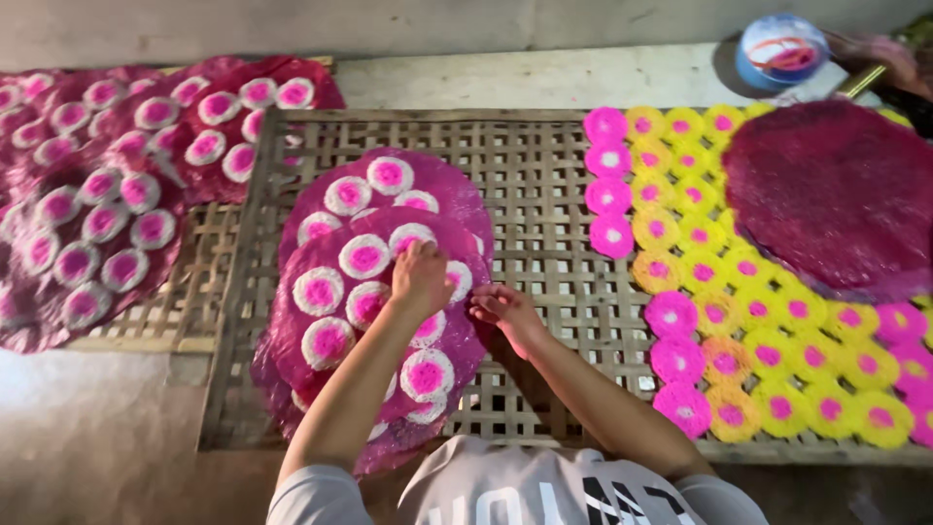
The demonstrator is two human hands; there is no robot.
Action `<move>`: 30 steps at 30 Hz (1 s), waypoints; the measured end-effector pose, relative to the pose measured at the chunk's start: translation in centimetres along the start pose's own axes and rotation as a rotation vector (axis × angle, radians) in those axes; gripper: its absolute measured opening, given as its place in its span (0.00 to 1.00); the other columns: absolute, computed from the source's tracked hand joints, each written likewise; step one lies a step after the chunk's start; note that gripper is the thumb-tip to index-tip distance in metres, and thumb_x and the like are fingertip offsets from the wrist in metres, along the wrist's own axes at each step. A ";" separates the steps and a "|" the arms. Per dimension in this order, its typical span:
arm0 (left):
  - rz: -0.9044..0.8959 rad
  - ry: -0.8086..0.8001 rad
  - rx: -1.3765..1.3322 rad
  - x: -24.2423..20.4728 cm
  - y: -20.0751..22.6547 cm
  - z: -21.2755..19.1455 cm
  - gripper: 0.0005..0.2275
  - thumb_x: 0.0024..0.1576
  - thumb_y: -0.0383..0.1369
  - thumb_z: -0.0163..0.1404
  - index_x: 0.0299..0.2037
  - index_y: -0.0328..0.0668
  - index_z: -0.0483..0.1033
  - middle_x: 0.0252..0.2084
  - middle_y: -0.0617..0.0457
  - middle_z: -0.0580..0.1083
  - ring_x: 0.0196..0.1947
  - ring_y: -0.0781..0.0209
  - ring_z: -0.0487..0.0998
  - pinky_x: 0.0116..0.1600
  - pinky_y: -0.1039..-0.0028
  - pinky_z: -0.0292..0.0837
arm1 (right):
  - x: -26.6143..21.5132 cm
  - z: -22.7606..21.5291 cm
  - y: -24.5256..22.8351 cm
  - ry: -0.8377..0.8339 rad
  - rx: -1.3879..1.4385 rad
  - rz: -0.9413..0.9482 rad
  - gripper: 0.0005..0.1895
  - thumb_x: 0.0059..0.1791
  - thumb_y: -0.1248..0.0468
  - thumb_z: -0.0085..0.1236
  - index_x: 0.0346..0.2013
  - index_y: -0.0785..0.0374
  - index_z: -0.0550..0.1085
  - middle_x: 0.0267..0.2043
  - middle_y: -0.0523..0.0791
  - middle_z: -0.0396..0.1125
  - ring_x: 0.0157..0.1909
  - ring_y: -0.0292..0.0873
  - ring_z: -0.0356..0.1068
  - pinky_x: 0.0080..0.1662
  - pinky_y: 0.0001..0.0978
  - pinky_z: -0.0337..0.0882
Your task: The person places small yellow and pink paper flowers onto larger purple paper circles on a wooden rack, then stacks the finished circles onto a pile of other completed paper items.
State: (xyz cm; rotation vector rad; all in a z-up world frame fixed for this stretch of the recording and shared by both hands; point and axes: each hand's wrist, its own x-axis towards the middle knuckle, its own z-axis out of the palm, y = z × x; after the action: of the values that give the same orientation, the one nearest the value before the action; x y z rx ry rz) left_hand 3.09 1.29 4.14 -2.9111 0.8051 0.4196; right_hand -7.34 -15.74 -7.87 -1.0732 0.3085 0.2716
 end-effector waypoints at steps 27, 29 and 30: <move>0.308 0.416 -0.735 9.2 21.1 6.2 0.16 0.53 0.31 0.52 0.51 0.43 0.68 0.52 0.42 0.74 0.53 0.40 0.76 0.50 0.55 0.74 | -5.6 -14.9 -12.7 0.592 -1.606 -0.619 0.26 0.43 0.69 0.61 0.56 0.64 0.70 0.50 0.55 0.68 0.55 0.61 0.65 0.55 0.51 0.66; 0.215 0.462 -0.719 10.0 18.4 8.6 0.12 0.59 0.31 0.46 0.52 0.49 0.71 0.53 0.47 0.76 0.55 0.46 0.77 0.55 0.58 0.75 | -6.4 -13.9 -13.1 0.643 -1.585 -0.677 0.30 0.39 0.70 0.61 0.56 0.64 0.70 0.52 0.57 0.66 0.54 0.62 0.63 0.53 0.53 0.64; 0.164 0.489 -0.711 10.5 16.6 9.6 0.11 0.62 0.31 0.43 0.53 0.51 0.72 0.54 0.50 0.76 0.56 0.48 0.77 0.57 0.60 0.76 | -6.6 -13.4 -13.4 0.665 -1.576 -0.712 0.31 0.37 0.70 0.62 0.56 0.64 0.70 0.54 0.57 0.65 0.54 0.63 0.62 0.53 0.53 0.63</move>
State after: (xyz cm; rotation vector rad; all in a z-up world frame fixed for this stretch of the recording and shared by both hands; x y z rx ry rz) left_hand 0.84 -16.56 -8.26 -3.7019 1.1561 -0.0293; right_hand -10.09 -34.10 -0.42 -2.7405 0.2439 -0.6495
